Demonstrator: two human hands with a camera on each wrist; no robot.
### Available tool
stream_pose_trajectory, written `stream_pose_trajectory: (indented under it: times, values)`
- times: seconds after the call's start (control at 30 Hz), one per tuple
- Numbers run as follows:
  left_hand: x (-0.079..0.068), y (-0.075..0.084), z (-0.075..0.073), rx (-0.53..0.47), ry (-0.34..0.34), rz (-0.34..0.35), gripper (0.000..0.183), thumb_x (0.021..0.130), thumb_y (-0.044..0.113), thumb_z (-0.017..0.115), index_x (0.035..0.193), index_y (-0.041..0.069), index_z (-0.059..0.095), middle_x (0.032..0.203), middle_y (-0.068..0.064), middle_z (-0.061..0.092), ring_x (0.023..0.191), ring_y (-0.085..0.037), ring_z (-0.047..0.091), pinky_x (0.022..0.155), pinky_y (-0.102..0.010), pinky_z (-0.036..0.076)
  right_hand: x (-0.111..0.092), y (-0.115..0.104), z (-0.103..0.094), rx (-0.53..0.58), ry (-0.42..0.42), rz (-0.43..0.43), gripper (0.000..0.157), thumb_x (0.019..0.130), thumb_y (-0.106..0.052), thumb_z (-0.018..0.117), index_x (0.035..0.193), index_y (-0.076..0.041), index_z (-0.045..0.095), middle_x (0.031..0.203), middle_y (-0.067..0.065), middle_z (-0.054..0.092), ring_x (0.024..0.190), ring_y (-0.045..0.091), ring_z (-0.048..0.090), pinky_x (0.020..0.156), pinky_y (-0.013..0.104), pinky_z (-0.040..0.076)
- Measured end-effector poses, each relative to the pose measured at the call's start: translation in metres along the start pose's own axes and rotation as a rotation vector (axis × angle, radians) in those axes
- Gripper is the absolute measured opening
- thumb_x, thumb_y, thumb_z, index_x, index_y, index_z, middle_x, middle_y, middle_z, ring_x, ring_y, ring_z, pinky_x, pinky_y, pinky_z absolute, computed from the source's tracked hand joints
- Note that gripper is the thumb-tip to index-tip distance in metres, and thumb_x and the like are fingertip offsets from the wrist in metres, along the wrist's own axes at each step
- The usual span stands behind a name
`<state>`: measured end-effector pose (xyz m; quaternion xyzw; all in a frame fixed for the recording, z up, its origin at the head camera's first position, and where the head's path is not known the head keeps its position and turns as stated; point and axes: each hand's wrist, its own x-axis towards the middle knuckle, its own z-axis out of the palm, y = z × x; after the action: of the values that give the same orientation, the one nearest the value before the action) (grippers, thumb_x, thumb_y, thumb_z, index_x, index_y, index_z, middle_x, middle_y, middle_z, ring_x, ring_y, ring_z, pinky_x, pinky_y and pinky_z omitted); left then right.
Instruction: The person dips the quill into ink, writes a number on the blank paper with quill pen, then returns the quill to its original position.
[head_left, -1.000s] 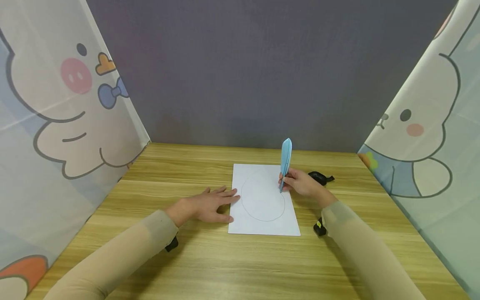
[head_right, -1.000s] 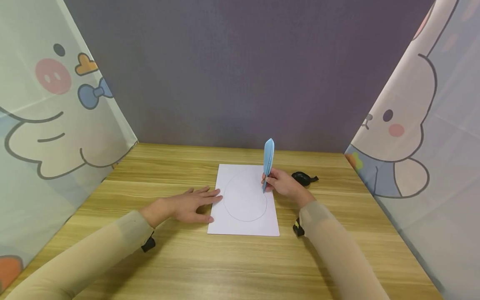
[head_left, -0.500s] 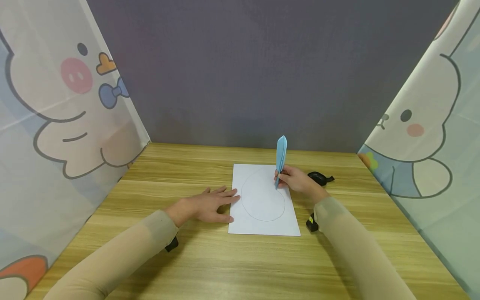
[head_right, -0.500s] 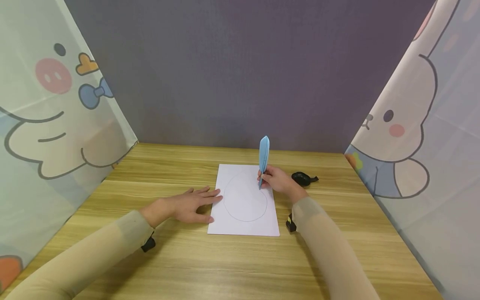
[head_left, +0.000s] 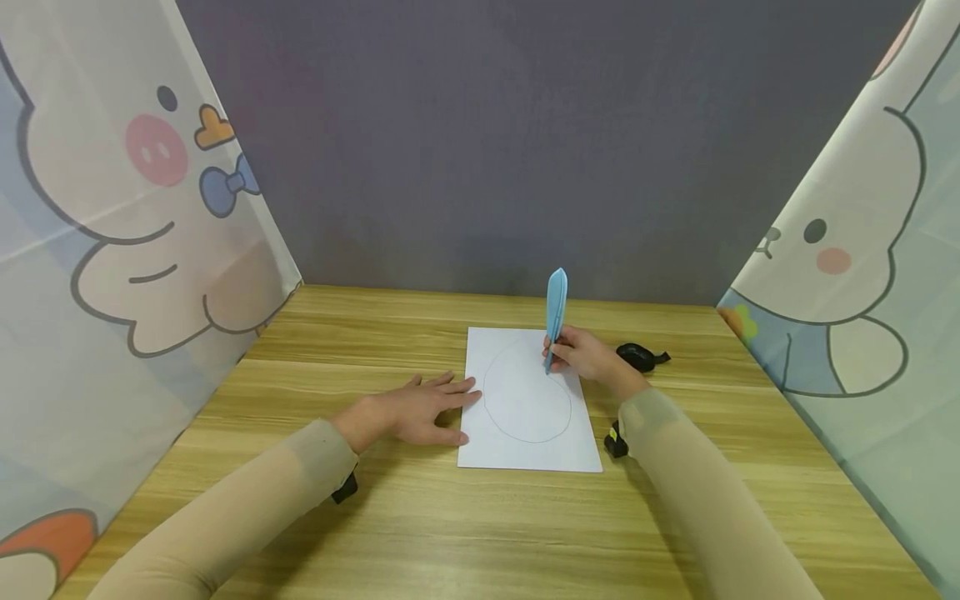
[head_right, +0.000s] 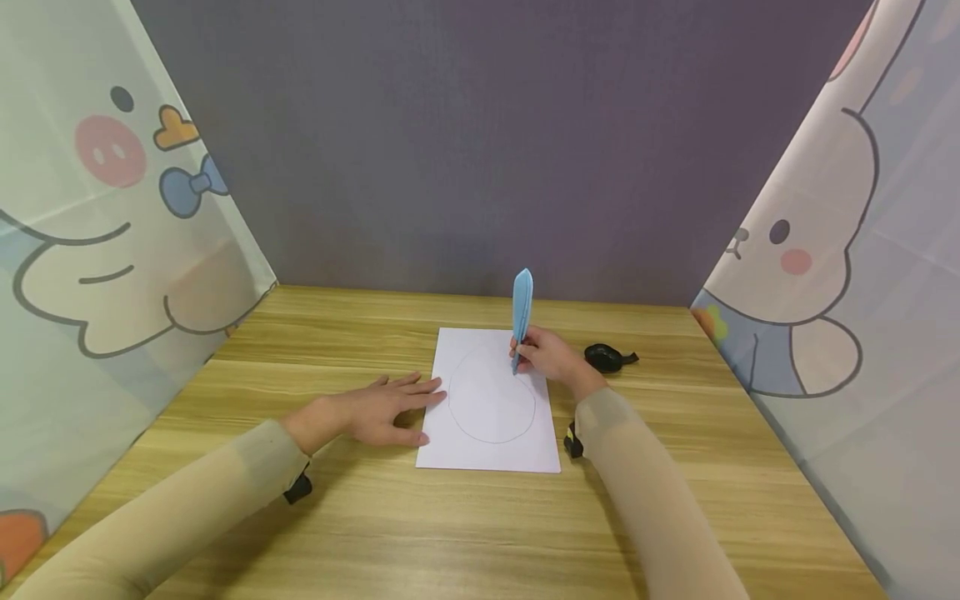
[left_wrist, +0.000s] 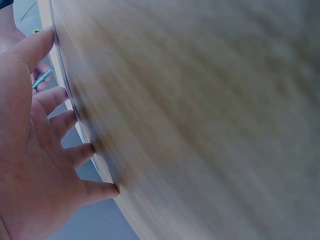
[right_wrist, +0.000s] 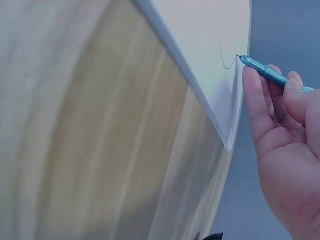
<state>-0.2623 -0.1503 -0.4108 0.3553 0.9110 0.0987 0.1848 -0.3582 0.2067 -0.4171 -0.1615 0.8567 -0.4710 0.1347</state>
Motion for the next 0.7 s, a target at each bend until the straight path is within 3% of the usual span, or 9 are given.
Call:
stream_pose_trajectory:
  times: [0.7]
  values:
    - [0.003,-0.003,0.003,-0.008,-0.015,-0.021,0.083,0.107,0.071,0.054,0.177,0.035,0.024,0.186,0.009,0.011,0.174,-0.032,0.005,0.134,-0.075,0.007,0.015,-0.01,0.019,0.012,0.009,-0.042,0.024,0.117,-0.005,0.048,0.132,0.01,0.06,0.126,0.027,0.072,0.109,0.029,0.075,0.093,0.035,0.065]
